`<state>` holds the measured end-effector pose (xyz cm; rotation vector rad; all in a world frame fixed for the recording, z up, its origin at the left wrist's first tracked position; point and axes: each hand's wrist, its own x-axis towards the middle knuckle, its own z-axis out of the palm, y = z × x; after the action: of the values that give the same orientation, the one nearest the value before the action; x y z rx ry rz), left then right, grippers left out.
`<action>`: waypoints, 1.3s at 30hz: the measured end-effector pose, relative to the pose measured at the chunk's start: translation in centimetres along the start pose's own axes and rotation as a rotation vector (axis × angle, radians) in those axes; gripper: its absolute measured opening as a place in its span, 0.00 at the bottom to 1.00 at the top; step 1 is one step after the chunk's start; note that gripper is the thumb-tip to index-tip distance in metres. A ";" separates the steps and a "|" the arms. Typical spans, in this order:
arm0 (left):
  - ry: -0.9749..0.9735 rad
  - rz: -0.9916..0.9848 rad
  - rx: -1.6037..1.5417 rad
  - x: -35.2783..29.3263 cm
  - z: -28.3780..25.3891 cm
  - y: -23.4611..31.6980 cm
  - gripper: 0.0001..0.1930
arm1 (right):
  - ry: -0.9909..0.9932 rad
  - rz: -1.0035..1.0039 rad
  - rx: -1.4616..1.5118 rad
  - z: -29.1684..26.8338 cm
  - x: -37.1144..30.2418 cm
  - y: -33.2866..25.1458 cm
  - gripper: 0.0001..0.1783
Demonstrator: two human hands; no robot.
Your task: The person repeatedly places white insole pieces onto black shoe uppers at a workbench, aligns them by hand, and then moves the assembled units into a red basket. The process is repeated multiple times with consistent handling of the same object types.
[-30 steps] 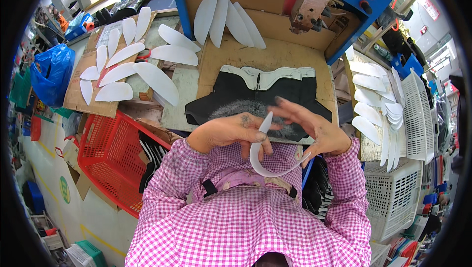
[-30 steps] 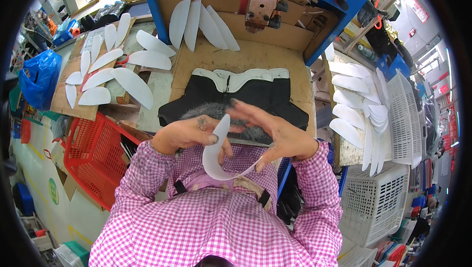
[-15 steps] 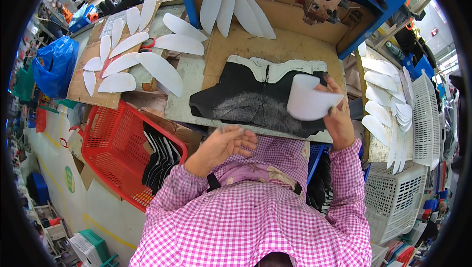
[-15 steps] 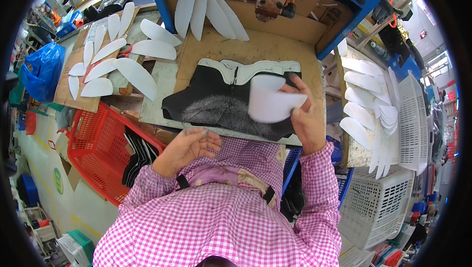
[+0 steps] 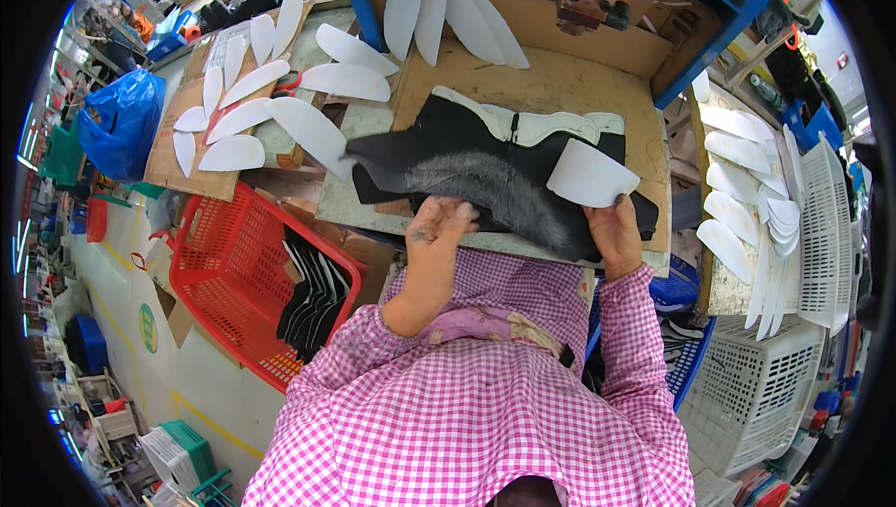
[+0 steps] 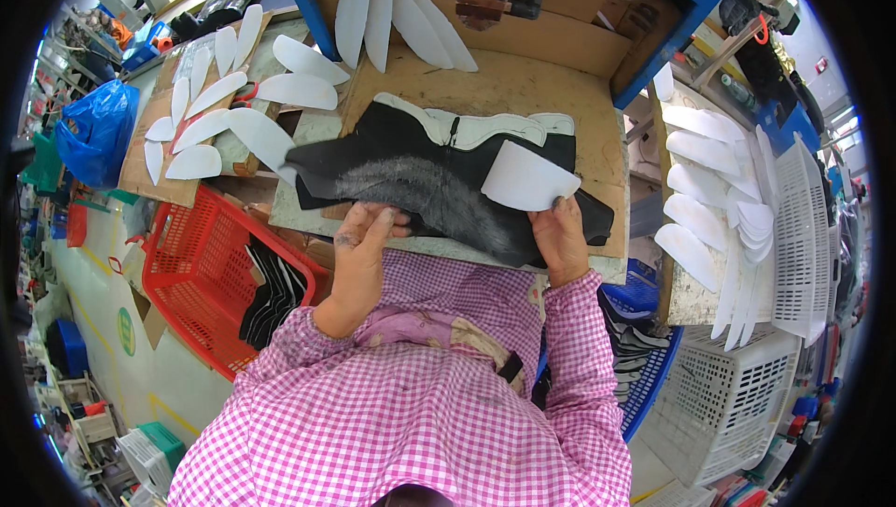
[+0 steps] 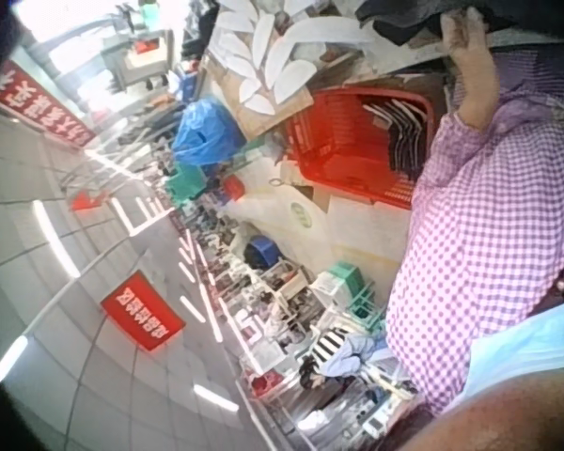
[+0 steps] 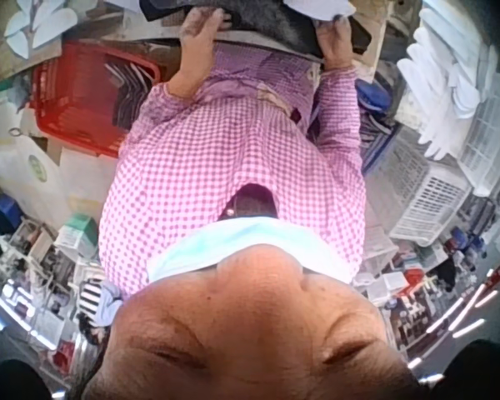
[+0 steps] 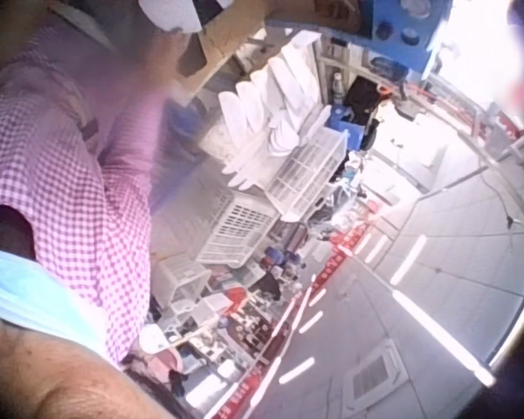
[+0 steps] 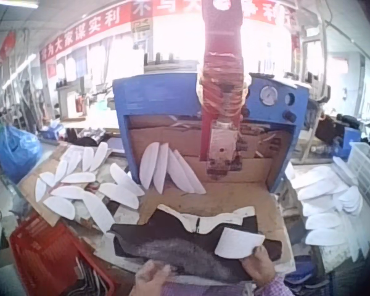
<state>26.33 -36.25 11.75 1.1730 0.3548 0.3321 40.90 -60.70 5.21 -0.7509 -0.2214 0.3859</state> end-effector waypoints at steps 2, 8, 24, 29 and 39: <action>-0.016 0.122 0.000 0.4 1.6 -0.2 0.10 | 0.002 -0.001 0.023 0.2 -0.1 0.2 0.33; 0.127 -0.097 -0.016 3.5 2.2 0.2 0.10 | 0.016 -0.030 0.012 1.6 -0.4 0.1 0.33; -0.334 -0.250 -0.042 5.5 -2.5 2.0 0.13 | -0.848 -0.353 -1.535 17.1 -1.7 -9.5 0.24; -0.350 -0.238 -0.034 5.8 -3.3 1.4 0.14 | -0.996 -0.358 -1.703 18.8 -0.4 -8.1 0.30; -0.362 -0.228 -0.024 5.8 -3.3 1.2 0.15 | -0.977 -0.329 -1.696 19.0 0.3 -6.9 0.32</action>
<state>29.99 -30.60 11.16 1.1305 0.1631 -0.0759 36.64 -53.38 23.57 -2.0922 -1.7070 0.1370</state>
